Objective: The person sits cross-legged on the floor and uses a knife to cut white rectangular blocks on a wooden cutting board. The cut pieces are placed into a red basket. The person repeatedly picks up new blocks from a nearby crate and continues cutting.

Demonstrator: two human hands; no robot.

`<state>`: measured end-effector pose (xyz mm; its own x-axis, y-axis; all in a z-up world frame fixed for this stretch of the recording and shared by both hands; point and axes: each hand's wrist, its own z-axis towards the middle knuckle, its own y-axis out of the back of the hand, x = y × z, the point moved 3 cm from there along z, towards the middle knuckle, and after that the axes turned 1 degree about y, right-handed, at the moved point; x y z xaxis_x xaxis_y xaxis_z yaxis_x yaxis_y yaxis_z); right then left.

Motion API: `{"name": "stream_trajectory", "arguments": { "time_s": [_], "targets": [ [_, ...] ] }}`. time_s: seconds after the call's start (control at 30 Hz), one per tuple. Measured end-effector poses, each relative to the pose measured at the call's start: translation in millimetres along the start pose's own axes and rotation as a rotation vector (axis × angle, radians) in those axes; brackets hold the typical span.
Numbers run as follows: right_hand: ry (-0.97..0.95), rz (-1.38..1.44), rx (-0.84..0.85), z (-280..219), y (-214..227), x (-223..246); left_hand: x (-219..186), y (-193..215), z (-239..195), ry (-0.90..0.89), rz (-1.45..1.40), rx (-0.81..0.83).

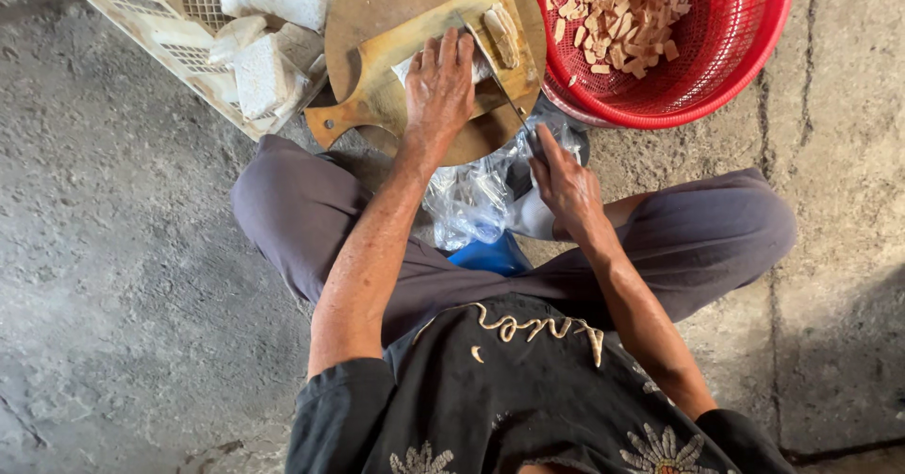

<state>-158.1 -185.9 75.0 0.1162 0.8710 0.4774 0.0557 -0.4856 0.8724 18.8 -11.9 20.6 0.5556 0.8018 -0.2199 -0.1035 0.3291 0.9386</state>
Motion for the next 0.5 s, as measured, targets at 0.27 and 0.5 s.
{"name": "stream_trajectory", "arguments": {
  "time_s": [0.27,0.5],
  "targets": [
    [-0.093,0.134,0.034,-25.1,11.0,-14.7,-0.5,6.6,-0.5,0.002,-0.006,-0.034],
    [0.005,0.010,0.006,-1.6,11.4,4.6,-3.0,7.2,1.5,0.009,0.002,-0.016]
  ]
}}
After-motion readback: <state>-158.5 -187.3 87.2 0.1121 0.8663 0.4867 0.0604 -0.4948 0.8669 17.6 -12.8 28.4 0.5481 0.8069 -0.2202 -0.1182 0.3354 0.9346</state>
